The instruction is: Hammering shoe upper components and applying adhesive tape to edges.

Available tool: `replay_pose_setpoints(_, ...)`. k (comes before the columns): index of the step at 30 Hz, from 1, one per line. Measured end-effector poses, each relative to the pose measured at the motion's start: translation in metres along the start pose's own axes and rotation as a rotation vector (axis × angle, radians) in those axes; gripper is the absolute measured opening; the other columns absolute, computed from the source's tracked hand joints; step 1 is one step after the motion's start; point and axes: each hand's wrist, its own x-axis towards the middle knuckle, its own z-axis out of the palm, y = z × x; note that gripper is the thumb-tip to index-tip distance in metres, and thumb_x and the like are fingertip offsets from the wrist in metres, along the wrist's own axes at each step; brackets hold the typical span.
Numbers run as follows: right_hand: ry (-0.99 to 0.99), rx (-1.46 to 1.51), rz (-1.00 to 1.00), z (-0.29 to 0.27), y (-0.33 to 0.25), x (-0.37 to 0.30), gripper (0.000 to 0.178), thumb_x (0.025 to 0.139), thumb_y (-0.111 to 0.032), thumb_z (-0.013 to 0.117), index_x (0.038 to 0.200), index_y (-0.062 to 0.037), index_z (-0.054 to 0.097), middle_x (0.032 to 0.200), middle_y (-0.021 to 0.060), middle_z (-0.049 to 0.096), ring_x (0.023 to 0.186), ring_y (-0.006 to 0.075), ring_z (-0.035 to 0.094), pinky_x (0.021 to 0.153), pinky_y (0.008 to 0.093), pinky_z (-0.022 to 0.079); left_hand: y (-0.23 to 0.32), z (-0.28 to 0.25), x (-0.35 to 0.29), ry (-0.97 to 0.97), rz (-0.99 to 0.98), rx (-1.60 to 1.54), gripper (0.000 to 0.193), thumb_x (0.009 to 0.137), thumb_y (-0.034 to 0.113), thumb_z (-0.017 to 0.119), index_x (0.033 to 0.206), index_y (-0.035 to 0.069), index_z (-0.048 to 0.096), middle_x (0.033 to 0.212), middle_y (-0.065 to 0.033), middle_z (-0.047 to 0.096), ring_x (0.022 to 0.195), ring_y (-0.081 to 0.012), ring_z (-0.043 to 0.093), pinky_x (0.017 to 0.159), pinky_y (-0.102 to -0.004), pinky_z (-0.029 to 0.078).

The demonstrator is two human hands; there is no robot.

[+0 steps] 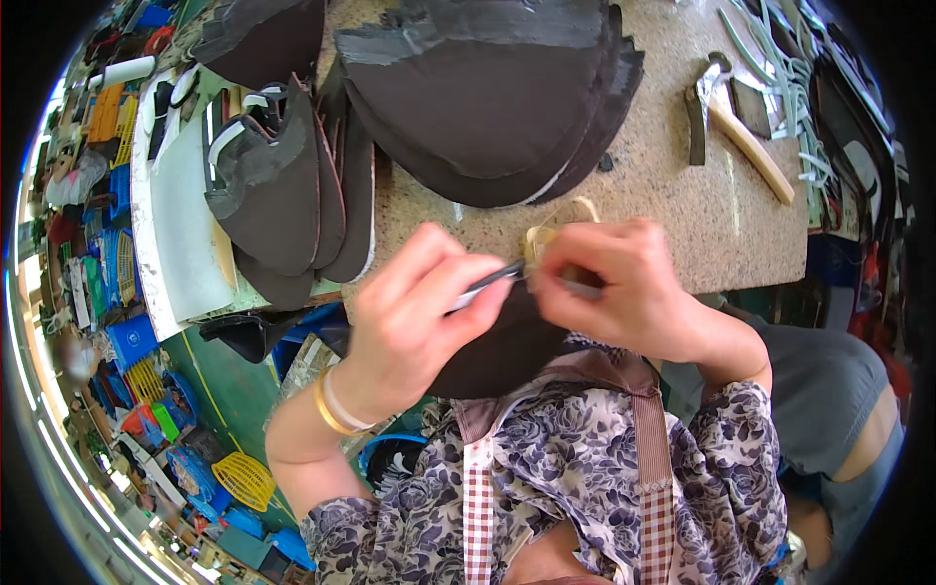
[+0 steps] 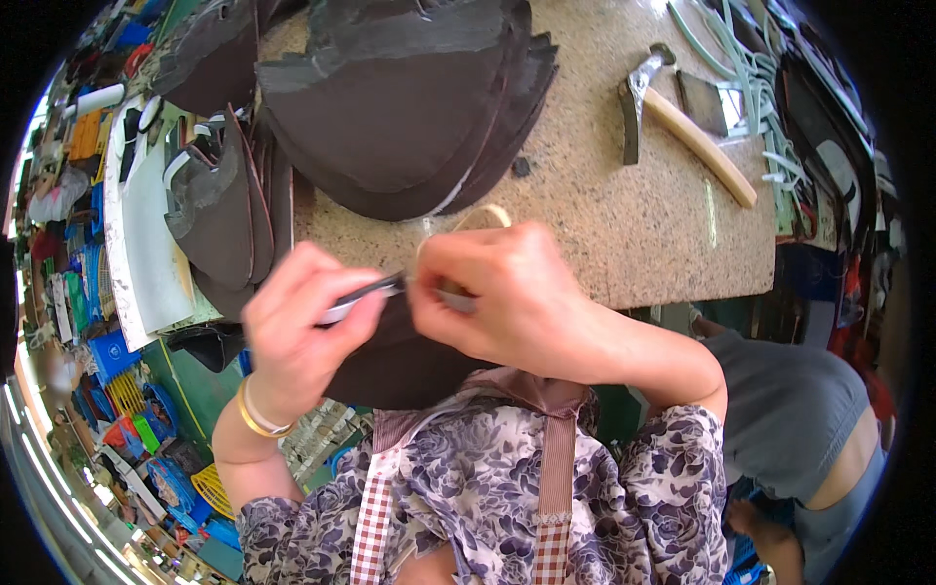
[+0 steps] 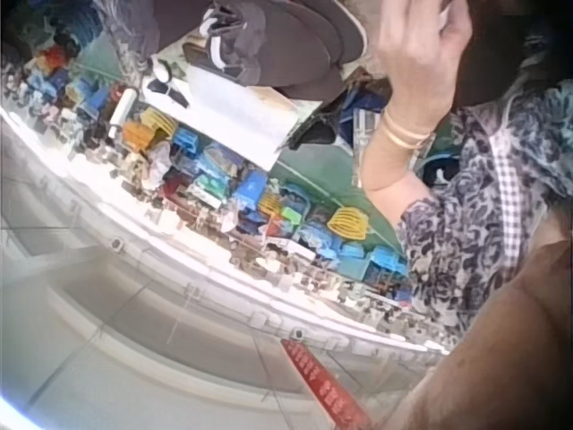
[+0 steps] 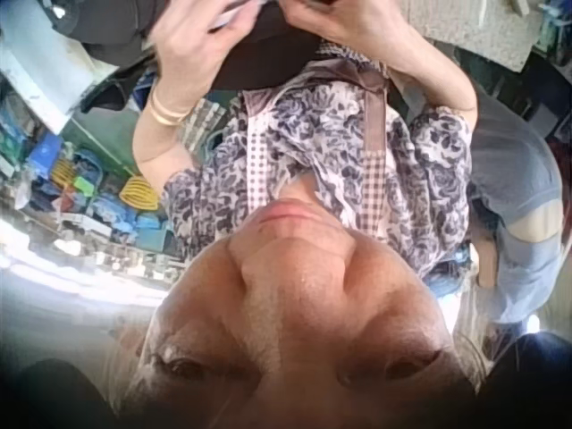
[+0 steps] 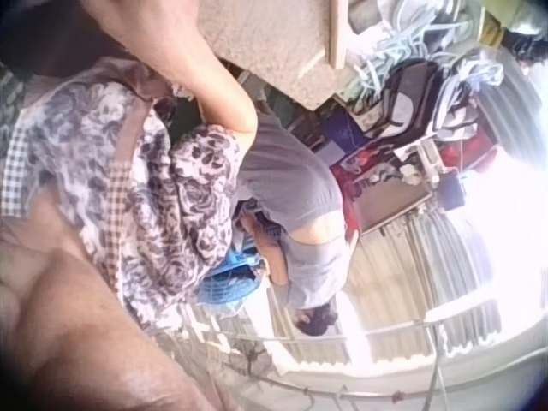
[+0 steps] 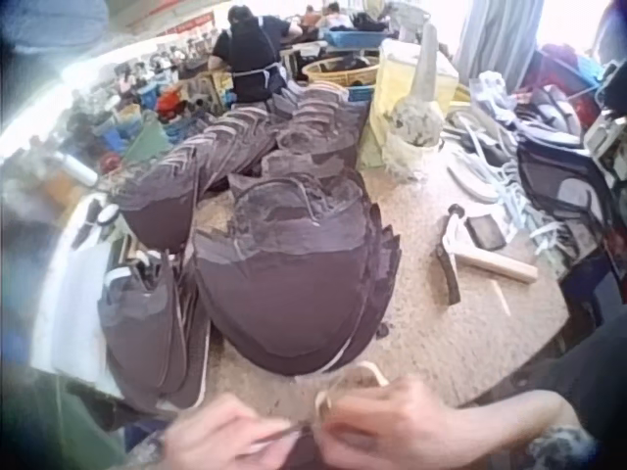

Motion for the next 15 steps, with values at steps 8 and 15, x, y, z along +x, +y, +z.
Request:
replay_pose_setpoints(8, 0.799, 0.048, 0.206, -0.178, 0.03, -0.093, 0.013, 0.083, -0.003, 0.055, 0.089, 0.0055, 0.062, 0.115, 0.0226, 0.057, 0.072, 0.0078, 0.056, 0.065, 0.0195, 0.042, -0.104, -0.118, 0.043, 0.373, 0.004, 0.811, 0.041, 0.083, 0.018, 0.068, 0.123, 0.013, 0.059, 0.123, -0.01, 0.052, 0.113, -0.0303, 0.045, 0.097, -0.0392, 0.035)
replay_pose_setpoints(15, 0.955, 0.514, -0.325, -0.22, -0.003, -0.124, 0.016, 0.093, -0.011, 0.049, 0.099, 0.0032, 0.054, 0.118, 0.0211, 0.051, 0.06, 0.0101, 0.048, 0.058, 0.0188, 0.04, -0.127, -0.03, 0.137, 0.328, 0.269, 0.533, 0.035, 0.08, 0.02, 0.069, 0.111, 0.007, 0.058, 0.126, -0.0126, 0.052, 0.113, -0.0322, 0.046, 0.097, -0.0391, 0.036)
